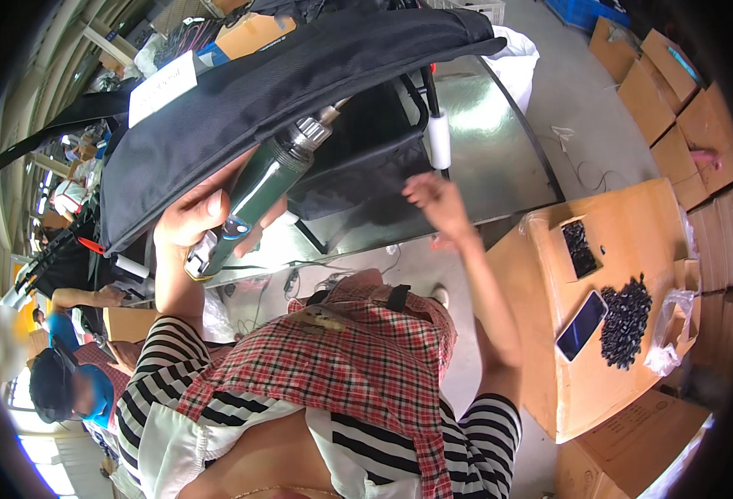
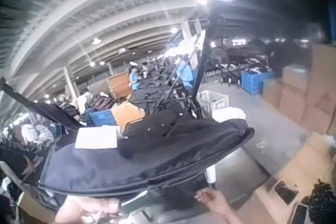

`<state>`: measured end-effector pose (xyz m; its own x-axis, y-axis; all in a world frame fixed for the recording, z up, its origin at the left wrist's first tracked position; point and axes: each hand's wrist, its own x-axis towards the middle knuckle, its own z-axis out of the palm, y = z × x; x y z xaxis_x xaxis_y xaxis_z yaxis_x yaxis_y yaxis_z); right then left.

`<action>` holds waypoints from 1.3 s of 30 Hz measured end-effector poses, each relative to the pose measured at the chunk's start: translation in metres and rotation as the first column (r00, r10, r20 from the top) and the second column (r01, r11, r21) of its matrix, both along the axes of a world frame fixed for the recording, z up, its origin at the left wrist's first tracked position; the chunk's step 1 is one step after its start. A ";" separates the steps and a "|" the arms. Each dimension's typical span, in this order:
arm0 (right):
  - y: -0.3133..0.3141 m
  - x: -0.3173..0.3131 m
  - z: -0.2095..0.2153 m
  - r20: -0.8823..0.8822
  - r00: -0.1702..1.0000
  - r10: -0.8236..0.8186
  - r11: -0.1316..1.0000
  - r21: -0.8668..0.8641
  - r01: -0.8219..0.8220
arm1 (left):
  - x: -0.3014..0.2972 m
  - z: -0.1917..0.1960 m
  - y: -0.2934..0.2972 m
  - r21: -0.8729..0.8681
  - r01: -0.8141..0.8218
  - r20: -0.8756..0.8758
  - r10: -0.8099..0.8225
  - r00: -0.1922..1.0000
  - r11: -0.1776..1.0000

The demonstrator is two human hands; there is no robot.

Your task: The person uses a green electric screwdriver to attach black plastic fasteners to a black fabric bag mounted on a metal frame. The person repeatedly picks fasteners from a cardboard box, aligns them with holes in the bag, and drives them in with the tool. The person adjusts the bag and frame as needed to access different attachment points.

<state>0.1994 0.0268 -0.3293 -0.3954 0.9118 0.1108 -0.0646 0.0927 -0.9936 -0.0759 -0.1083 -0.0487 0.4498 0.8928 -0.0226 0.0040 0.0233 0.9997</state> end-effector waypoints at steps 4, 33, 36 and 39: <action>-0.046 -0.088 -0.016 0.024 0.986 0.168 0.986 0.021 -0.168 | 0.004 0.006 0.003 0.064 0.106 -0.116 -0.098 0.988 0.992; -0.074 0.003 0.058 -0.771 0.308 -0.558 0.826 -0.554 0.109 | 0.013 0.009 0.018 0.156 0.321 -0.131 -0.302 0.944 0.934; -0.057 0.073 0.084 -0.740 0.205 -0.640 0.756 -0.561 0.337 | 0.013 0.012 0.023 0.181 0.357 -0.144 -0.334 0.931 0.917; -0.051 0.140 0.120 -0.782 0.019 -0.623 0.670 -0.520 0.530 | 0.013 0.016 0.027 0.153 0.374 -0.135 -0.355 0.925 0.915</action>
